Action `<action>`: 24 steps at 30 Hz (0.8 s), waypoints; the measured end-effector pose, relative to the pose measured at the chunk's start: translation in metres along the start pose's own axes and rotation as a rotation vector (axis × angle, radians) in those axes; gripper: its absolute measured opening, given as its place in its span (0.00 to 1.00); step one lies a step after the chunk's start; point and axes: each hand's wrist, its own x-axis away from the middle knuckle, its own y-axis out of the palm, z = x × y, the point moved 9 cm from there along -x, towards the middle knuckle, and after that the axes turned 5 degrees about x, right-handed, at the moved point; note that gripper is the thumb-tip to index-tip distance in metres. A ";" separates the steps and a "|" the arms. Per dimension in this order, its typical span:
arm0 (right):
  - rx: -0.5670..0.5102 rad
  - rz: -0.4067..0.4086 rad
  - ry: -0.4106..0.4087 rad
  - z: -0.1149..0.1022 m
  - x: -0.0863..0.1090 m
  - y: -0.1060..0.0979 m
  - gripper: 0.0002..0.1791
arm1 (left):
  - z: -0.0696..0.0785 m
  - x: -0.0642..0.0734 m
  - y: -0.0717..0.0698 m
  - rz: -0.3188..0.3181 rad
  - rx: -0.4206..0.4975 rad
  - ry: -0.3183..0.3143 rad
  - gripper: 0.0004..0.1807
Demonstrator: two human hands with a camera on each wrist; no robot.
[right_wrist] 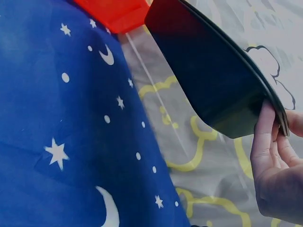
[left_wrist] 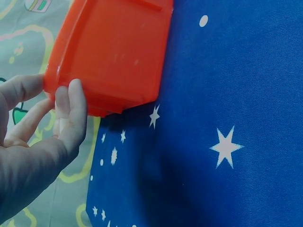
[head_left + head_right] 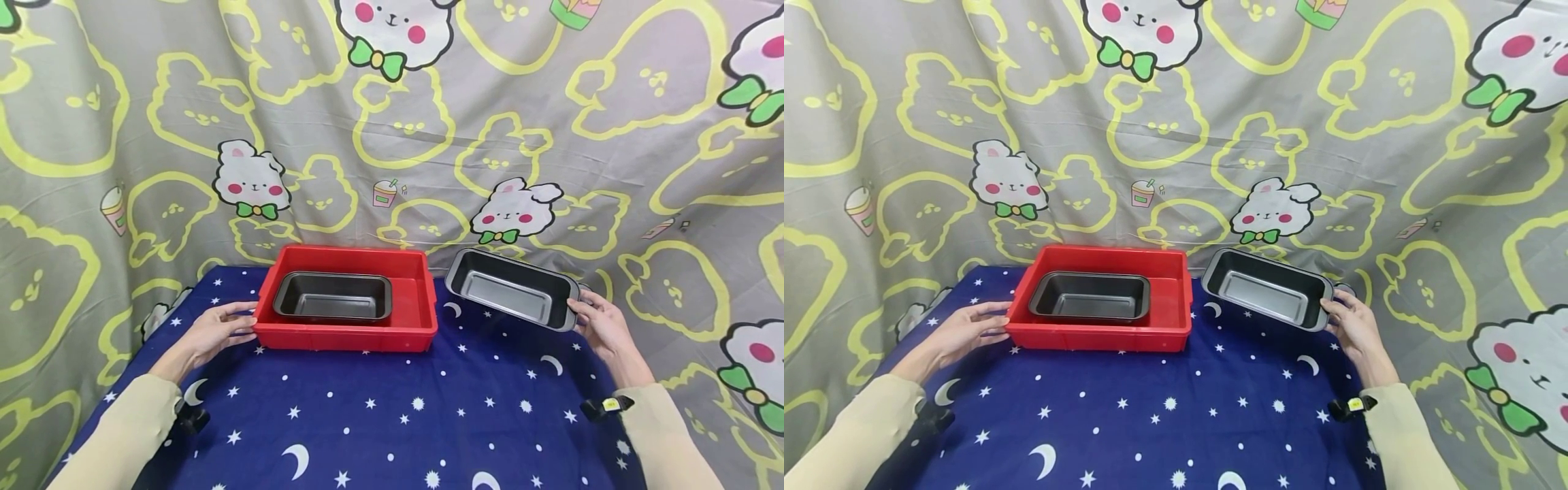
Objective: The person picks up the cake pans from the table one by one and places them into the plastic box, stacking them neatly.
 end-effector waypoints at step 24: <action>-0.003 0.000 0.033 -0.013 -0.022 0.056 0.15 | 0.000 0.000 -0.001 0.005 -0.012 -0.003 0.39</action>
